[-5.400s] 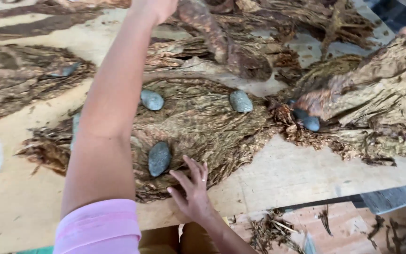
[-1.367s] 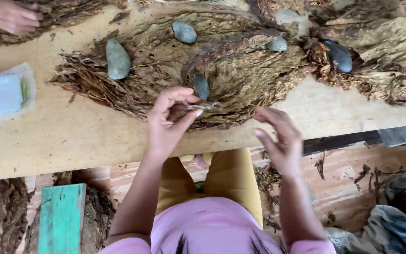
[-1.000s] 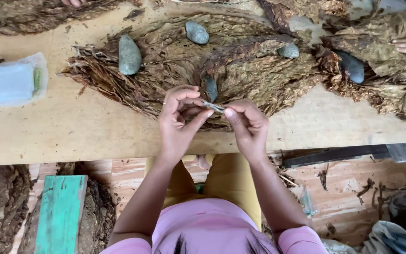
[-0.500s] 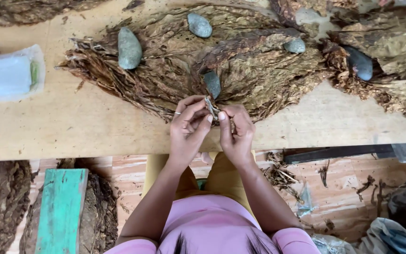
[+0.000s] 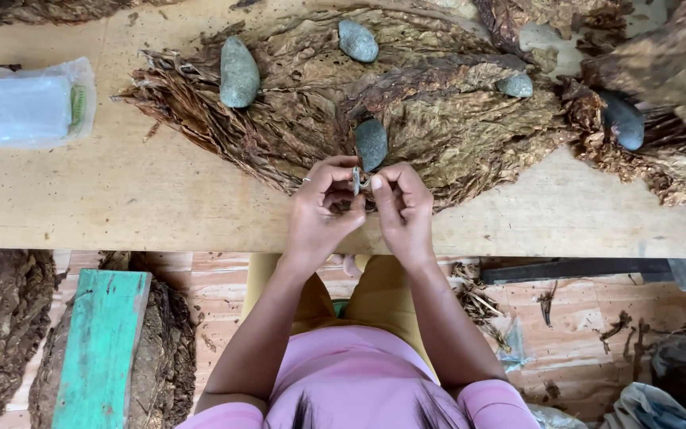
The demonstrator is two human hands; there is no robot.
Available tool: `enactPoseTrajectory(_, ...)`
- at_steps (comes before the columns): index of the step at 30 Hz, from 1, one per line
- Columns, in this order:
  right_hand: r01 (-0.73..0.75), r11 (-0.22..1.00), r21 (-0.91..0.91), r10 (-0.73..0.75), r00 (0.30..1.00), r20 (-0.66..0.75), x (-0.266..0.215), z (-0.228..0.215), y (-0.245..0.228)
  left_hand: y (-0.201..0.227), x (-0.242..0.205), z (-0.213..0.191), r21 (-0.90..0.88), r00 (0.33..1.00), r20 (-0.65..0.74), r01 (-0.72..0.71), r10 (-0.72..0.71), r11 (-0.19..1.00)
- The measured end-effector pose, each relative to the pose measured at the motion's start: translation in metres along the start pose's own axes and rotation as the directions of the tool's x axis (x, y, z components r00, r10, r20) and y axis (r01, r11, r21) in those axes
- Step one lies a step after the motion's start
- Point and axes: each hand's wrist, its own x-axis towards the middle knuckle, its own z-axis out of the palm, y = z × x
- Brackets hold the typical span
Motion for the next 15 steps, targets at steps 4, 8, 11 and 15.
enactPoseTrajectory(4, -0.01, 1.0, 0.003, 0.01, 0.999, -0.033, 0.002, -0.006, 0.003, 0.002, 0.003, 0.005, 0.019, 0.999, 0.044, 0.004, -0.005, 1.0)
enactPoseTrajectory(8, -0.006, 1.0, -0.028, 0.001, 0.988, -0.155, 0.007, -0.017, 0.03, -0.001, 0.003, 0.014, 0.024, 0.991, 0.132, 0.03, -0.033, 0.999)
enactPoseTrajectory(11, -0.029, 0.997, 0.066, 0.043, 0.974, -0.224, 0.02, -0.051, 0.024, -0.022, -0.003, 0.018, -0.095, 0.985, 0.136, 0.123, -0.11, 0.988)
enactPoseTrajectory(15, -0.045, 0.997, 0.066, 0.061, 0.963, -0.263, 0.005, -0.087, 0.017, -0.025, 0.01, 0.022, -0.209, 0.984, 0.111, 0.158, -0.137, 0.965)
